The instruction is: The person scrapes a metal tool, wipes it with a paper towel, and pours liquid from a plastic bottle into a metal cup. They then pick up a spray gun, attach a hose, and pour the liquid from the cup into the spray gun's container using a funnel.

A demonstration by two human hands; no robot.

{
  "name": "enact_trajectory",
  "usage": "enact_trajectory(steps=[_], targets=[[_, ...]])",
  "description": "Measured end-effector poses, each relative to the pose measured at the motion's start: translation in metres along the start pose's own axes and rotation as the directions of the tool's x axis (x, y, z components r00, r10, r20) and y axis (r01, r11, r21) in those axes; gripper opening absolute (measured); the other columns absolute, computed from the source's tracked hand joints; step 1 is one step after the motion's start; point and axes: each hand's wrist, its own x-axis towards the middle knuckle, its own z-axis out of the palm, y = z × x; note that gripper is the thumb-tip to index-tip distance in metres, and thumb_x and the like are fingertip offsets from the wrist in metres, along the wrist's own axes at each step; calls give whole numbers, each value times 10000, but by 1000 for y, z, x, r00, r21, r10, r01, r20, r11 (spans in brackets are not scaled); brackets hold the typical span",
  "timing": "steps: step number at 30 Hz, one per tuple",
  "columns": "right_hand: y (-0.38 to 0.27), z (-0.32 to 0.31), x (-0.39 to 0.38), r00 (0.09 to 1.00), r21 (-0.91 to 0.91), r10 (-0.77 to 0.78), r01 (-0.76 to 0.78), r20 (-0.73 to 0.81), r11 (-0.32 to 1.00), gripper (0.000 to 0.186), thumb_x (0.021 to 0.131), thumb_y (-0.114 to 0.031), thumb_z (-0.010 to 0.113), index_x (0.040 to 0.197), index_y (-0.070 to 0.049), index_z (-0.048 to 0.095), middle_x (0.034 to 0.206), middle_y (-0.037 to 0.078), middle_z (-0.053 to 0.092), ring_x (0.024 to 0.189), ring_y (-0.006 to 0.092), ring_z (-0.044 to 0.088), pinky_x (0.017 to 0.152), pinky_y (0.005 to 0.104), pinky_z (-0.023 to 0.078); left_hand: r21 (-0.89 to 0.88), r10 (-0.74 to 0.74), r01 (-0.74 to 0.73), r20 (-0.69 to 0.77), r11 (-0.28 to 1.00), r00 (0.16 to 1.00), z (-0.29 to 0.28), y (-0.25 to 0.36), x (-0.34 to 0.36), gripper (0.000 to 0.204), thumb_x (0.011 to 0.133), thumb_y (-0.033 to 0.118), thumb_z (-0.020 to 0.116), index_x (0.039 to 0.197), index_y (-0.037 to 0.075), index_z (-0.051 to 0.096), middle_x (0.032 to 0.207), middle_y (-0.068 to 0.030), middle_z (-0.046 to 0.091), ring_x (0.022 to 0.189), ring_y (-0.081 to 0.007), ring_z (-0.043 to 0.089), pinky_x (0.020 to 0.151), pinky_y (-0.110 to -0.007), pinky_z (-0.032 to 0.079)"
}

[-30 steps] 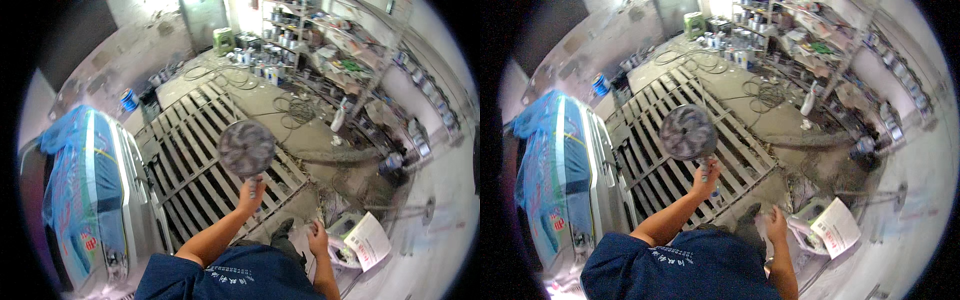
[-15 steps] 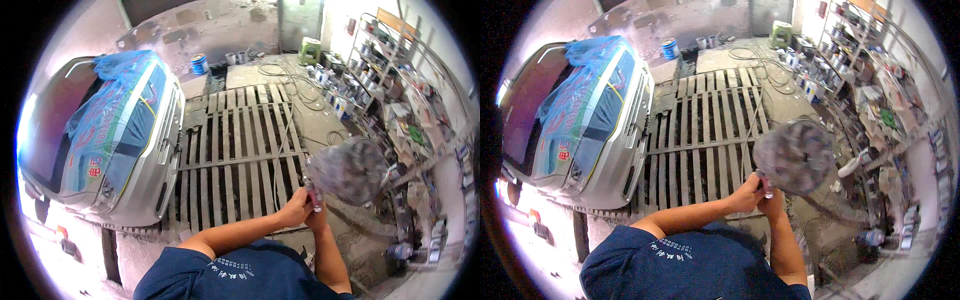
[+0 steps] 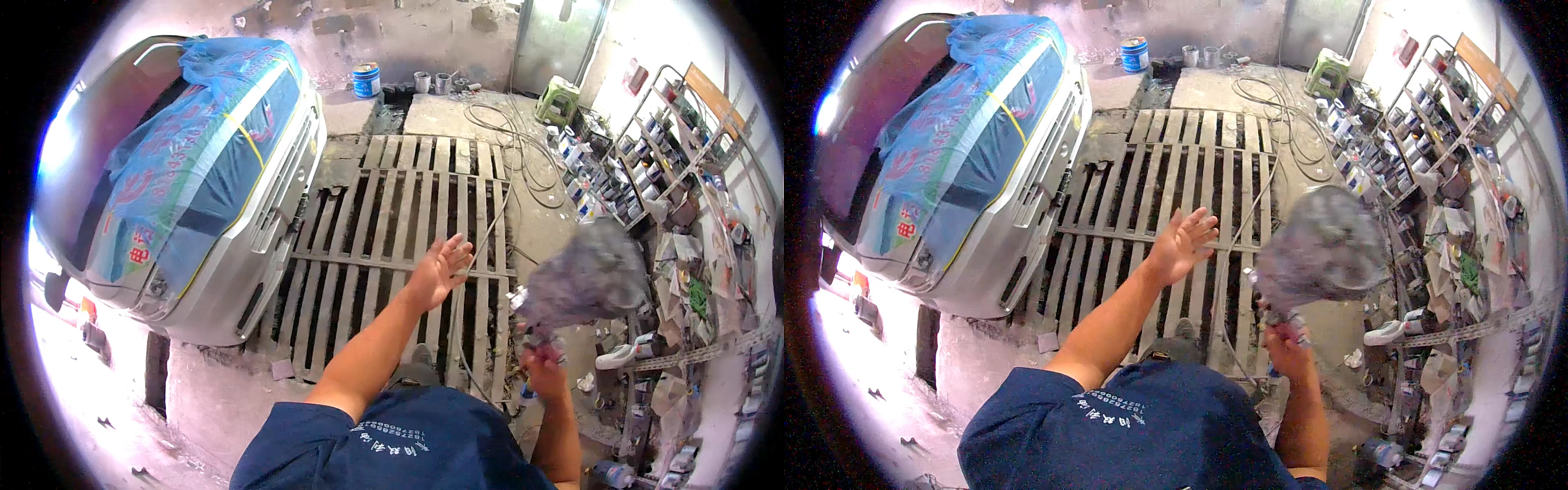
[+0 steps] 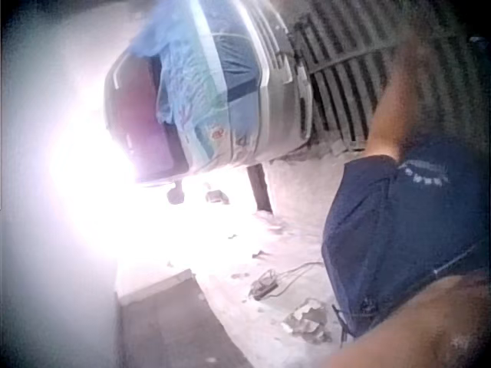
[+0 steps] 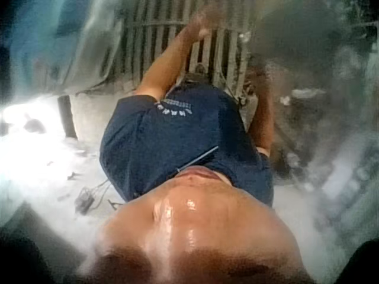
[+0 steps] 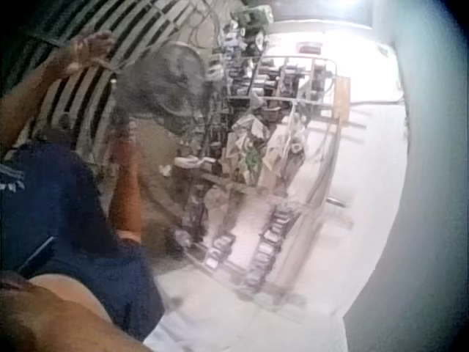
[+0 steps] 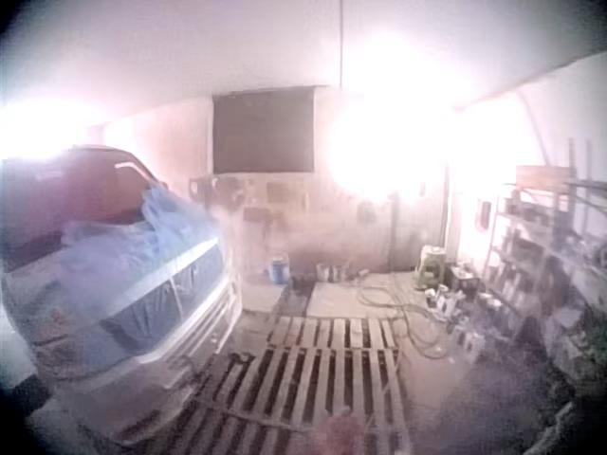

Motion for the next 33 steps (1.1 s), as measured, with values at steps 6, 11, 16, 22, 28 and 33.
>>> enact_trajectory(steps=[6, 11, 16, 22, 28, 33], targets=[[12, -4, 53, 953, -154, 192, -159, 234, 975, 224, 813, -14, 541, 1018, -78, 607, 692, -42, 504, 611, 54, 446, 524, 241, 381, -23, -150, 149, -40, 989, 988, -42, -4, 72, 785, 929, 629, 251, 1471, 65, 185, 1497, -113, 267, 1403, -272, 192, 1124, -477, 83], [-6, -20, 88, 936, -130, 253, -226, 247, 965, 48, 764, -11, 530, 793, -46, 517, 641, 11, 474, 606, 122, 433, 537, 298, 397, 38, -214, 217, -61, 975, 975, -45, -8, 106, 776, 953, 589, 173, 1441, -13, 213, 1477, -166, 282, 1399, -292, 195, 1146, -465, 71], [15, -43, 124, 919, -148, 289, -257, 269, 955, 24, 786, -34, 513, 778, -54, 502, 628, -8, 477, 577, 106, 430, 510, 306, 387, -12, -263, 263, -86, 965, 961, -49, -23, 135, 759, 963, 570, 160, 1418, -27, 275, 1440, -174, 355, 1373, -295, 263, 1140, -441, 121], [63, -86, 174, 878, -86, 388, -380, 279, 921, 28, 779, -57, 524, 782, -53, 497, 615, 1, 483, 577, 104, 464, 506, 310, 396, 25, -234, 241, -174, 970, 957, -32, -35, 178, 742, 968, 555, 165, 1404, -28, 308, 1425, -175, 381, 1353, -290, 309, 1129, -425, 177], [85, -132, 235, 959, -240, 213, -165, 188, 957, 130, 779, -42, 517, 903, -23, 551, 677, 38, 510, 569, 150, 470, 522, 308, 399, 73, -165, 236, -520, 969, 838, -27, -68, 208, 619, 987, 493, 267, 1308, -6, 444, 1295, -146, 524, 1234, -264, 469, 1047, -393, 332], [150, -147, 293, 956, -78, 292, -290, 21, 954, 229, 785, -76, 516, 1004, -11, 529, 674, 81, 529, 601, 189, 521, 560, 344, 437, 184, -98, 276, -640, 943, 762, -44, -116, 194, 248, 946, 275, 490, 991, 42, 559, 827, -61, 578, 760, -187, 575, 699, -339, 473]])
